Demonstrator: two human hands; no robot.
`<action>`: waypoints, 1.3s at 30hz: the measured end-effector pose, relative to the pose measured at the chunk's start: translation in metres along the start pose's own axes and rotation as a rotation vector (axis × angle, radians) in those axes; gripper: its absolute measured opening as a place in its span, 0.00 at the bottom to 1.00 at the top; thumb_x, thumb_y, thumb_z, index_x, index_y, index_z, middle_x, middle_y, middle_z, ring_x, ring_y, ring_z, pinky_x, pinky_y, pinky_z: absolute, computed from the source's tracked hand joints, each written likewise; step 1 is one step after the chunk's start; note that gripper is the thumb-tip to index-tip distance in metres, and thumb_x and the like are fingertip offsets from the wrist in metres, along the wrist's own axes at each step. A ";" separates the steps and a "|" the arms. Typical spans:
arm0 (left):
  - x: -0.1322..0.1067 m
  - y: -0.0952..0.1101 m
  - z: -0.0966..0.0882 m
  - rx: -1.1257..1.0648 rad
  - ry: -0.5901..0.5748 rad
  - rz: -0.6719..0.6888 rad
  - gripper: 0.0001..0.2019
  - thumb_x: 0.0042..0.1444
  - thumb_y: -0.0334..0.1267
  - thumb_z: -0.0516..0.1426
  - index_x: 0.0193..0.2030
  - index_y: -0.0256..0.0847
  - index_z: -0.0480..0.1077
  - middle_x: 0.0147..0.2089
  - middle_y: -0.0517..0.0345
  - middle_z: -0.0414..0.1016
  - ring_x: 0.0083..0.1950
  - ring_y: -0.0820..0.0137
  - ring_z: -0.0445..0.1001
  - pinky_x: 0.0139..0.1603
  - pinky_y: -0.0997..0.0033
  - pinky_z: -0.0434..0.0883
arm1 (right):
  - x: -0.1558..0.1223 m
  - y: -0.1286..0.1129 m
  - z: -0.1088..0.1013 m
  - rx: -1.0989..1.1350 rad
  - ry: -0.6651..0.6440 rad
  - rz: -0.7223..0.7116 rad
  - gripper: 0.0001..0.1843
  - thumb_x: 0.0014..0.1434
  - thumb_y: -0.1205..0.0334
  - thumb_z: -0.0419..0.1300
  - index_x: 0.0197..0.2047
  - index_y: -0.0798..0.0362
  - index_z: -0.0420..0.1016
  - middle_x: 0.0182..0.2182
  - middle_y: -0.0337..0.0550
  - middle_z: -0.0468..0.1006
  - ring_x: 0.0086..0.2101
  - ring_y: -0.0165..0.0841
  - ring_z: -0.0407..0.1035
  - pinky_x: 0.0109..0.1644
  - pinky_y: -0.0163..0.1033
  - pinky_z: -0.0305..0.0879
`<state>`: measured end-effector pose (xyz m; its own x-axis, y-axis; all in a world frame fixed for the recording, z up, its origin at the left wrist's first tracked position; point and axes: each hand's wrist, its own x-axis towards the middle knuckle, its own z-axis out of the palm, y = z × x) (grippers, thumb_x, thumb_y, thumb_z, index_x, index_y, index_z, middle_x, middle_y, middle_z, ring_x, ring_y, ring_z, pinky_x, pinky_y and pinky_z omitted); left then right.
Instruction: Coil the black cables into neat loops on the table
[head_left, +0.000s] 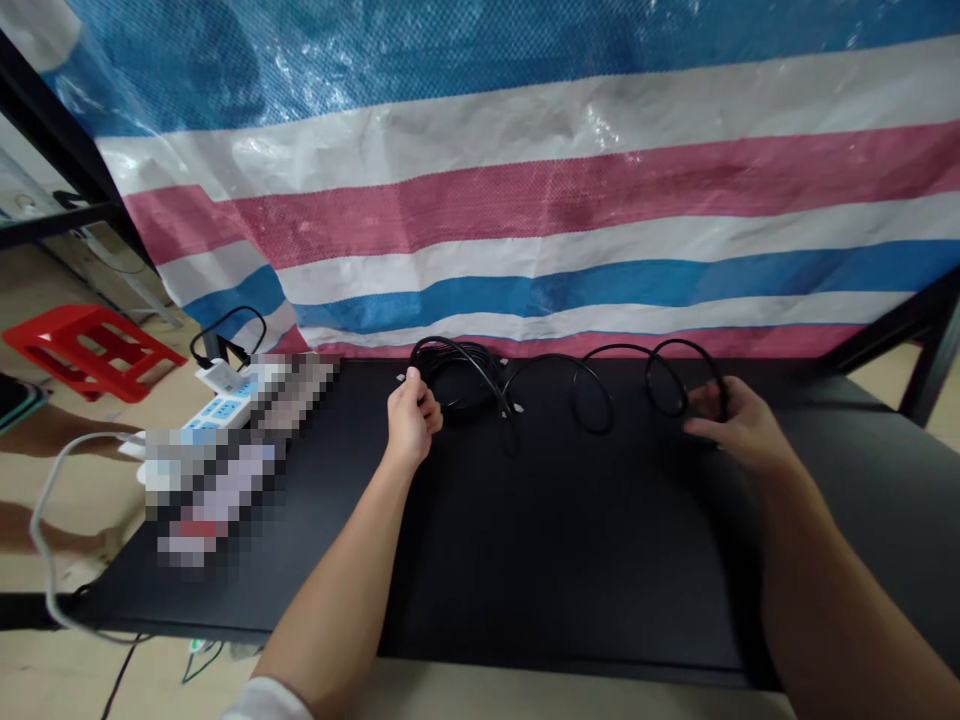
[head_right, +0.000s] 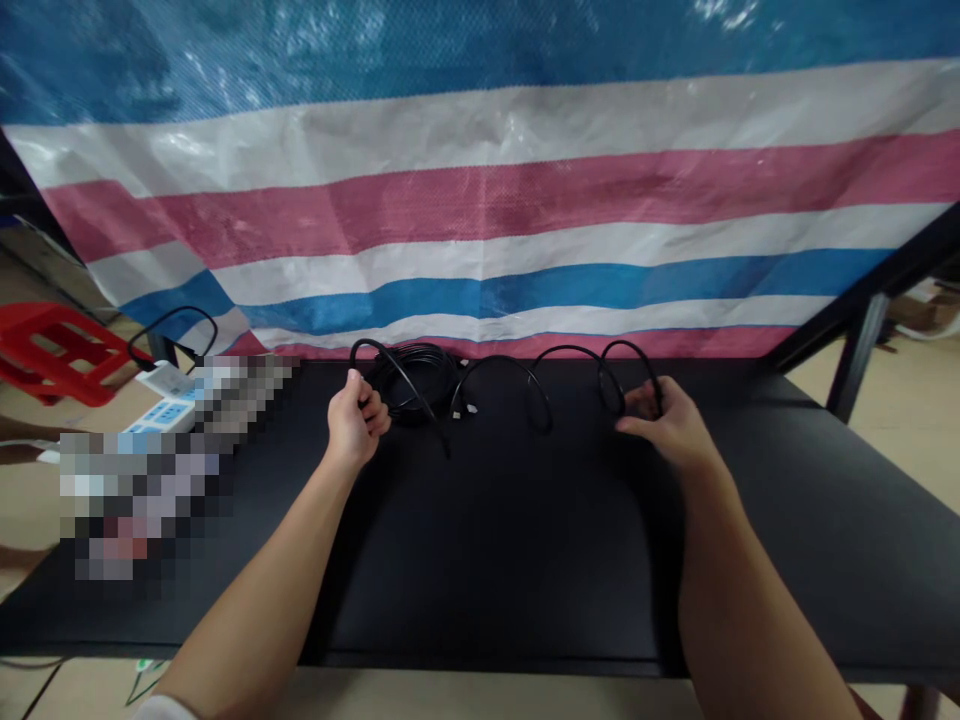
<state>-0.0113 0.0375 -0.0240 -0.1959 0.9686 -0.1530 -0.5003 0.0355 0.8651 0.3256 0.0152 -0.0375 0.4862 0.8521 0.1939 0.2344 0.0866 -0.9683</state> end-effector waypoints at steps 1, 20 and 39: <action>0.000 -0.001 0.000 0.005 -0.005 -0.002 0.25 0.55 0.53 0.56 0.18 0.41 0.50 0.13 0.71 0.44 0.12 0.84 0.42 0.12 0.82 0.41 | 0.000 0.000 0.002 -0.067 -0.024 0.020 0.27 0.14 0.60 0.74 0.20 0.52 0.64 0.15 0.31 0.66 0.19 0.26 0.58 0.22 0.34 0.54; -0.011 -0.018 0.011 0.148 -0.179 -0.153 0.25 0.49 0.53 0.61 0.18 0.41 0.50 0.13 0.72 0.46 0.12 0.84 0.43 0.12 0.83 0.42 | -0.007 0.015 0.046 0.028 0.150 -0.079 0.29 0.38 0.29 0.56 0.26 0.48 0.58 0.21 0.31 0.59 0.19 0.26 0.51 0.20 0.34 0.50; -0.012 -0.029 0.011 0.210 -0.295 -0.036 0.23 0.47 0.55 0.60 0.16 0.39 0.61 0.11 0.65 0.58 0.12 0.77 0.59 0.14 0.77 0.56 | -0.011 -0.005 0.042 0.031 0.330 0.124 0.26 0.42 0.37 0.62 0.16 0.47 0.55 0.09 0.31 0.55 0.14 0.28 0.51 0.16 0.36 0.46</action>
<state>0.0147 0.0272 -0.0422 0.0862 0.9940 -0.0671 -0.3126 0.0909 0.9455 0.2838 0.0269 -0.0419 0.7565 0.6446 0.1107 0.1339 0.0130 -0.9909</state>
